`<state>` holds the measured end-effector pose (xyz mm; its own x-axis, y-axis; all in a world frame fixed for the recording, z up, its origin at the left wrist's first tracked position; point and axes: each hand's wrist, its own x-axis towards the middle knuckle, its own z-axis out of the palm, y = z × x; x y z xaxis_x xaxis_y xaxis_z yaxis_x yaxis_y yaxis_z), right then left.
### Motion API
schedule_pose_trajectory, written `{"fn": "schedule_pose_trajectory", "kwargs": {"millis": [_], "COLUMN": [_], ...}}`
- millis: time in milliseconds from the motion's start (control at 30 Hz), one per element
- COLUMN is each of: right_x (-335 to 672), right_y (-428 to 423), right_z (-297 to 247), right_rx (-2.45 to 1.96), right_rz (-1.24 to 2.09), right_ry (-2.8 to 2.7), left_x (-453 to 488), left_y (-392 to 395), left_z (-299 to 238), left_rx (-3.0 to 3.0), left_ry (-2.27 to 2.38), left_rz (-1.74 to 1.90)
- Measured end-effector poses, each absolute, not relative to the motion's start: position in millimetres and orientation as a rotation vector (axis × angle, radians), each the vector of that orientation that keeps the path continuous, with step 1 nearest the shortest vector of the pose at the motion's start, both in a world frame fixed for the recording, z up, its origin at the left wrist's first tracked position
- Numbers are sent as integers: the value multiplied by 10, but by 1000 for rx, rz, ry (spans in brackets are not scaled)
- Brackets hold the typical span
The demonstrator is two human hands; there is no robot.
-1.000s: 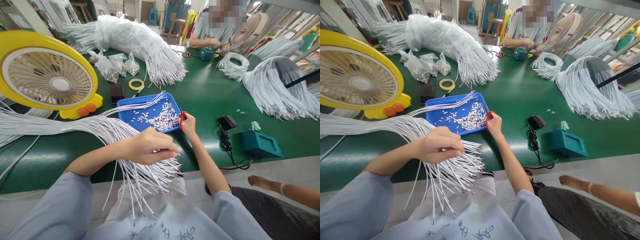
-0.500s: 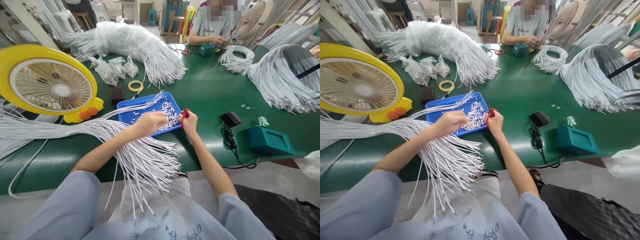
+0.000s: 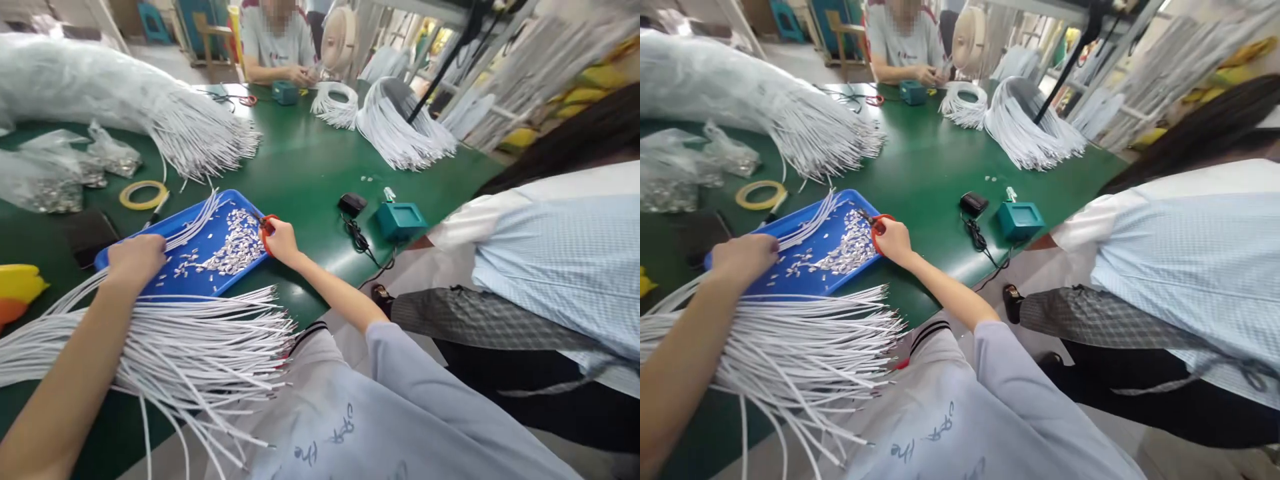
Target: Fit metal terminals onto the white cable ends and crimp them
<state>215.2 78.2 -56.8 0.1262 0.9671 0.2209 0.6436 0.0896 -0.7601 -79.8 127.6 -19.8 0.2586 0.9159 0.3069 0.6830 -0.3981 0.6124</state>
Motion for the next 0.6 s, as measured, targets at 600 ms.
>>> {"fn": "schedule_pose_trajectory", "kwargs": {"millis": [600], "right_x": [2164], "right_y": [729], "right_z": [-536], "right_rx": [-1571], "right_rz": [474], "right_ry": [-1533], "left_x": [-657], "left_y": [1296], "left_z": [-101], "left_rx": [2114], "left_ry": [1599], "left_rz": [1001]}}
